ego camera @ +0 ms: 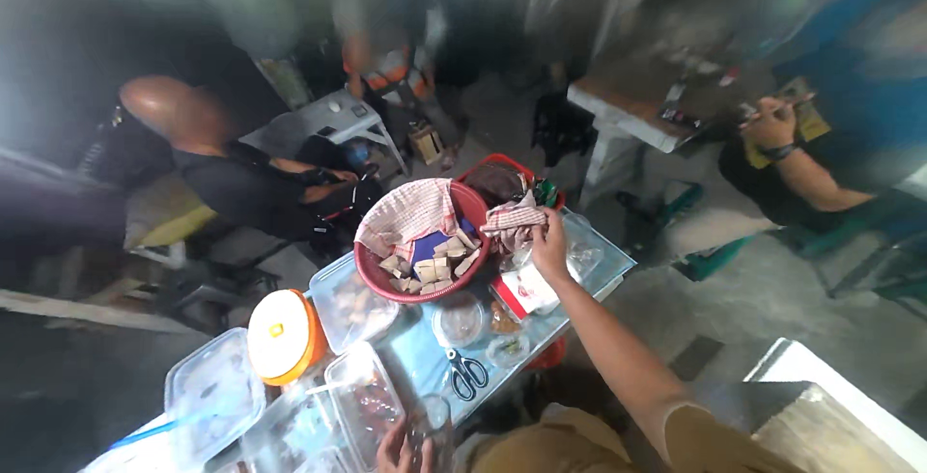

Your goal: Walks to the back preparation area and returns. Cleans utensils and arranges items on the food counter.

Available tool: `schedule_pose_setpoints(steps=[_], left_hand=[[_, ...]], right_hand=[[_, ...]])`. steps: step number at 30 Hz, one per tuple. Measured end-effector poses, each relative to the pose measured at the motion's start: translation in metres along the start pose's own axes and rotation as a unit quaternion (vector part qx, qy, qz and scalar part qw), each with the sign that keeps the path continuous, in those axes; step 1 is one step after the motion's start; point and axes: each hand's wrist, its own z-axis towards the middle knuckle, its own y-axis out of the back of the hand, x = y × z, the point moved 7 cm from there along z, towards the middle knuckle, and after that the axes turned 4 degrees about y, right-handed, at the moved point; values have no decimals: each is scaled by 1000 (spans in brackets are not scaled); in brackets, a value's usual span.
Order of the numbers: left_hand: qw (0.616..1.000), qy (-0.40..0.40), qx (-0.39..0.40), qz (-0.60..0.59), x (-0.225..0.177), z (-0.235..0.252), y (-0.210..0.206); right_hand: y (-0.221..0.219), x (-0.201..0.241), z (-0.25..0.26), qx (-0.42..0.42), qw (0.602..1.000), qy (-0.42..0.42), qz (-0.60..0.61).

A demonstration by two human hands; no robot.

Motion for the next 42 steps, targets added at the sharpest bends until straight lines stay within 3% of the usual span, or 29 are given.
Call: schedule_pose_setpoints(steps=[5,8,11,14,16,18,19,22,24,28,30,33,38,40,42], left_hand=[[994,-94,49,-13,-48,71,-33],[996,-82,29,-24,-58,99,-37],[997,-48,-13,-55,-42,107,-32],[999,-21,5,-38,-22,96,-25],[999,0,17,-47,-4,81,-20],[997,21,25,-66,11,65,-13],[997,28,30,-69,15,58,-9],[998,39,32,-34,22,36,-3],[999,38,22,-30,23,25,-2],[999,16,13,-43,18,13,1],[999,15,10,-43,18,9,5],[999,26,-5,-35,23,4,11],[999,40,-19,-23,21,15,12],[1000,17,-1,-22,10,34,4],[999,-22,30,-29,-10,57,-9]], right_hand=[[54,43,-5,-68,994,50,73],[54,61,-43,-22,997,66,38],[15,29,-88,70,997,30,18],[-26,-9,-119,160,984,-17,-75],[-46,-24,-120,260,952,-61,-148],[-60,-25,-108,386,889,-82,-231],[-61,-18,-96,398,876,-71,-263],[-68,-2,-38,304,901,-4,-310],[-88,-18,1,269,897,35,-350],[-129,-71,39,343,827,-2,-445],[-127,-75,45,322,843,-30,-429],[-94,-52,47,193,918,-65,-341],[-17,1,4,-24,982,34,-186],[3,25,-22,-53,984,128,-115],[9,54,-57,-7,976,208,-68]])
